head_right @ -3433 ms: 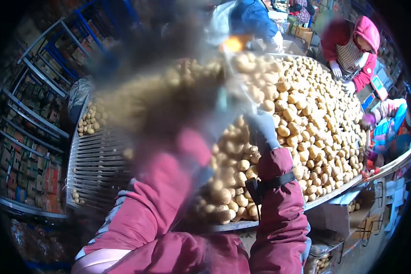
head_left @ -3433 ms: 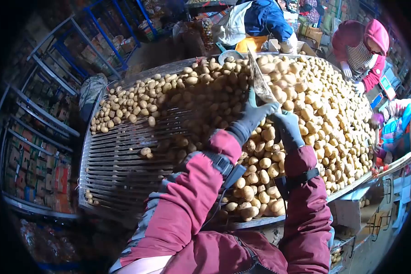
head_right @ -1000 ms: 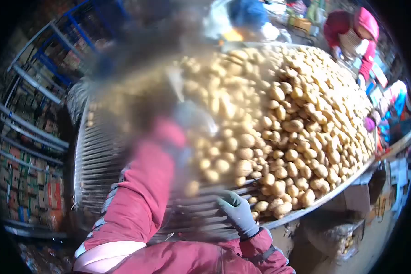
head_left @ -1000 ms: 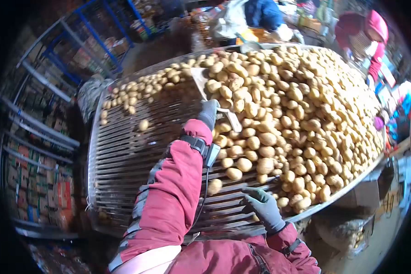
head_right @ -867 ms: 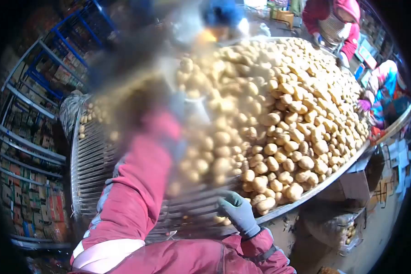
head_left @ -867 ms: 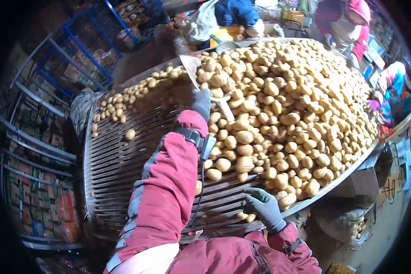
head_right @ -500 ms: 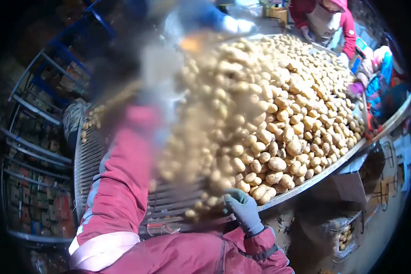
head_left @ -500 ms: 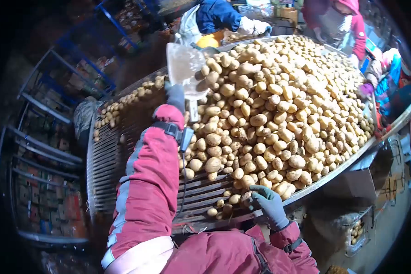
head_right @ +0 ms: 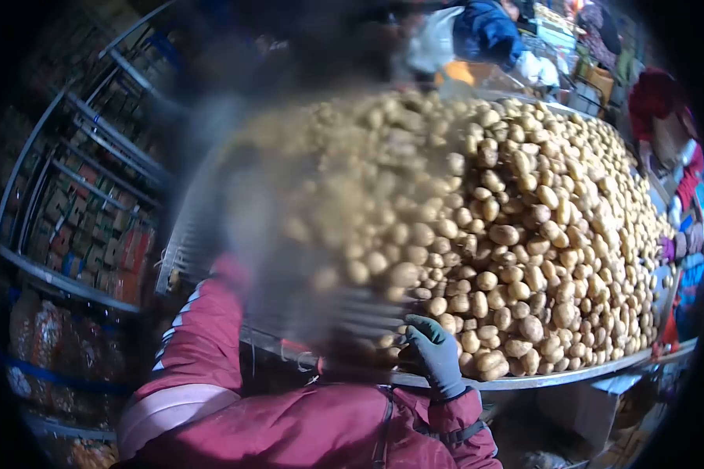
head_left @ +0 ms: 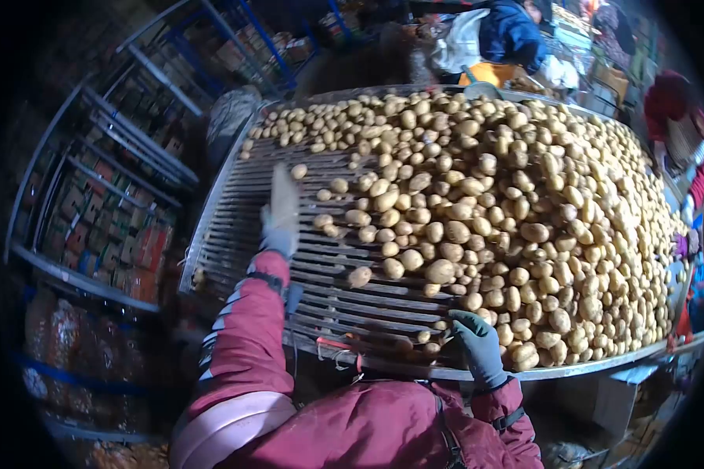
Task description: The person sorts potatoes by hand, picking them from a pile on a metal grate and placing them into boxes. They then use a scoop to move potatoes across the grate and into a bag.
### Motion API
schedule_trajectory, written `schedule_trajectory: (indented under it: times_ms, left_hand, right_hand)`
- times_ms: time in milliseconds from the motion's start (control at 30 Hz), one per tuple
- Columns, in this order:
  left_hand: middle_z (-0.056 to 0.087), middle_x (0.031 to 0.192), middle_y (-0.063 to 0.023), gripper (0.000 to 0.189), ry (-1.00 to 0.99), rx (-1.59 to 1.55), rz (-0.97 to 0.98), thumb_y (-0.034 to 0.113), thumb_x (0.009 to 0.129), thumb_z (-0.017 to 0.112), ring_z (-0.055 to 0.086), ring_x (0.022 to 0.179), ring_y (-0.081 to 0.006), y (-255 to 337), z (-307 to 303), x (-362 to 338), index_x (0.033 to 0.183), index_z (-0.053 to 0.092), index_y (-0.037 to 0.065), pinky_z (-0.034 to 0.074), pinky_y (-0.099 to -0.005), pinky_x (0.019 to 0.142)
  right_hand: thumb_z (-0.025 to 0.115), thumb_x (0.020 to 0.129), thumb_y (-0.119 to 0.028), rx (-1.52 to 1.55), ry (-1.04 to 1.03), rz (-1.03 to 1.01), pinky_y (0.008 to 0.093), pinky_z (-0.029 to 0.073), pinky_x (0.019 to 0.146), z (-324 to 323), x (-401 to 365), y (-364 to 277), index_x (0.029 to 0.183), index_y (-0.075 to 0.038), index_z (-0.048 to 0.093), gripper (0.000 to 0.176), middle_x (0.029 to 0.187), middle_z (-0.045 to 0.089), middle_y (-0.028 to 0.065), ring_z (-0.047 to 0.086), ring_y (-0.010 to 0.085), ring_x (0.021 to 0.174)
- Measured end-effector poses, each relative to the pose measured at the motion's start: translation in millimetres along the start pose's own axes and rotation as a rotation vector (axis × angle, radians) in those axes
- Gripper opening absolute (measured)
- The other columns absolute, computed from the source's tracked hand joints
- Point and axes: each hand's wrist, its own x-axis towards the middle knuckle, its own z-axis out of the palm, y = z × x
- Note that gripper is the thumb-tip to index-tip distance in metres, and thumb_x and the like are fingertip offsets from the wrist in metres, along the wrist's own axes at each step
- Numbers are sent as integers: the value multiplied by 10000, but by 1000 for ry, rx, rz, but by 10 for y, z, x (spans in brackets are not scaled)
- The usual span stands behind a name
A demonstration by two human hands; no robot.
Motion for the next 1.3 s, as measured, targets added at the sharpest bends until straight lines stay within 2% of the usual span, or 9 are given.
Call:
schedule_trajectory:
  times_ms: [100,267,567,700,767,867,1067,1100,1300]
  left_hand:
    - [630,1168,-92,618,-138,201,-177,-35,858,679,651,941,-205,807,1551,-746,1421,441,57,560,-313,777]
    - [602,1290,-193,744,-133,527,102,-53,873,529,593,1116,-263,-338,2010,-374,1572,286,26,478,-360,990]
    - [559,1364,-202,807,-45,533,156,-159,853,439,576,1172,-244,589,66,1026,1596,263,100,474,-335,1003]
    - [569,1339,-203,815,-36,256,-224,-119,898,461,592,1158,-252,6,-1115,2078,1605,268,237,499,-363,965]
    - [581,1321,-230,774,-48,693,419,-29,934,519,609,1139,-288,-260,-817,2014,1582,301,334,522,-420,914]
    - [571,1342,-267,717,-12,1485,405,11,935,550,603,1156,-323,111,287,1354,1575,328,246,519,-438,924]
    - [619,1288,-218,785,-371,286,-5,-98,842,510,621,1105,-285,-350,1308,323,1578,294,66,525,-363,913]
    - [614,1281,-208,814,-264,647,-45,-75,820,521,616,1095,-251,-309,1377,151,1585,278,56,534,-337,885]
    - [657,1148,-211,812,-209,392,-261,-53,795,535,653,920,-247,-955,1134,-165,1562,269,-15,562,-364,770]
  right_hand:
    - [637,978,-104,-50,-123,32,257,563,628,265,282,231,1242,22,643,293,917,710,50,673,120,720]
    - [628,990,-138,-96,-171,126,263,544,595,1091,547,167,1156,6,644,220,872,704,74,668,143,680]
    - [624,1004,-185,-122,-88,215,283,588,640,1455,756,596,1267,-2,634,321,920,729,104,704,176,717]
    - [628,1001,-178,-93,1,216,290,586,617,1531,657,654,1268,6,628,324,908,730,105,702,184,690]
    - [631,1002,-163,-82,60,152,279,563,598,1518,607,773,1266,-13,639,304,886,726,78,688,163,674]
    - [681,961,-164,-88,84,159,236,512,660,1539,485,704,1217,-36,670,286,928,689,1,624,76,770]
    - [647,997,-193,-126,47,87,265,568,634,1428,408,676,1284,-24,636,333,942,730,76,697,149,718]
    - [642,996,-190,-139,30,91,266,572,641,1374,369,639,1286,-23,634,334,952,730,77,698,148,721]
    - [627,993,-176,-235,-33,-11,266,581,649,714,143,570,1285,-14,629,334,951,727,72,696,137,731]
